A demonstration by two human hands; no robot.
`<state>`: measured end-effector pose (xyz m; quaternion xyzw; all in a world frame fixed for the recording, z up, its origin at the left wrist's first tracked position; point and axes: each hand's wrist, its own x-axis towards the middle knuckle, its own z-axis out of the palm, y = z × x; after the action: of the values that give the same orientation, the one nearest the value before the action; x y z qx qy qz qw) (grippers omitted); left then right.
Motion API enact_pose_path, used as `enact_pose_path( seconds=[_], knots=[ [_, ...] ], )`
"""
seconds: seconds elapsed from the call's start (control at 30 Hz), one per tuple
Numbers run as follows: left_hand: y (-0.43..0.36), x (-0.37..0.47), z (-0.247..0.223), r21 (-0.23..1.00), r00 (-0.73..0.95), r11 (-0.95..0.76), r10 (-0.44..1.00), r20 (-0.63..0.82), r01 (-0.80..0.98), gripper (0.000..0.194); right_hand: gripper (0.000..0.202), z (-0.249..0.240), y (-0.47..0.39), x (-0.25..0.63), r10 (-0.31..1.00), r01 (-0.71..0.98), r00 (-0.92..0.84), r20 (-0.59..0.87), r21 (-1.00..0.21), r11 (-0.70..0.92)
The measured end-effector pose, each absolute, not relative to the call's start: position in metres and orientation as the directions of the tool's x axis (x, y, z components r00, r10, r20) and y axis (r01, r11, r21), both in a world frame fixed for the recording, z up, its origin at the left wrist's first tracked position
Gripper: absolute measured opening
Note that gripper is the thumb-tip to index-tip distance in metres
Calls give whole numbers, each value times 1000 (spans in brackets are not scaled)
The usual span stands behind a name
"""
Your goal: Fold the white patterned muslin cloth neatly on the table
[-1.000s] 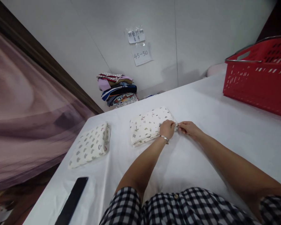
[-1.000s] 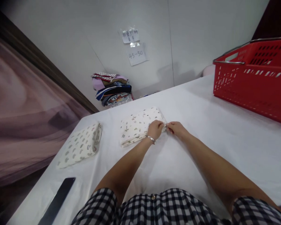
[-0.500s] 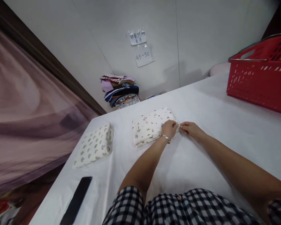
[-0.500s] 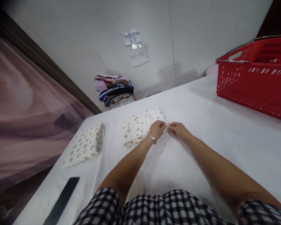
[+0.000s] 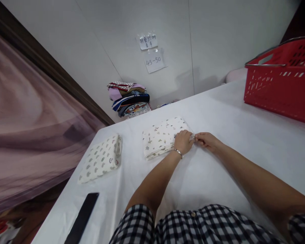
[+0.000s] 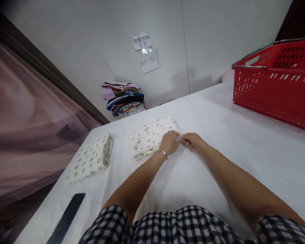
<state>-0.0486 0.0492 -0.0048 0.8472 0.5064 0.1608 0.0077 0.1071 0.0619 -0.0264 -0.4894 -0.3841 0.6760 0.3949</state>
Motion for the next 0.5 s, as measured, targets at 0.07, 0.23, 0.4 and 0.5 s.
enact_pose_path(
  seconds=[0.07,0.23,0.4,0.5],
  knots=[
    [50,-47,-3,167,425,-471,870,251,866,17,17,-25,62,108,910,-151,-208,-358,-908,-391],
    [58,-45,4,290,315,-380,916,246,878,10,15,-27,65,112,950,42,-121,-289,-957,-285],
    [63,-49,11,414,229,-318,941,251,853,10,17,-37,68,117,966,183,-82,-245,-957,-227],
    [61,-51,13,396,259,-336,937,235,855,11,20,-39,67,117,971,269,-127,-200,-950,-160]
  ],
)
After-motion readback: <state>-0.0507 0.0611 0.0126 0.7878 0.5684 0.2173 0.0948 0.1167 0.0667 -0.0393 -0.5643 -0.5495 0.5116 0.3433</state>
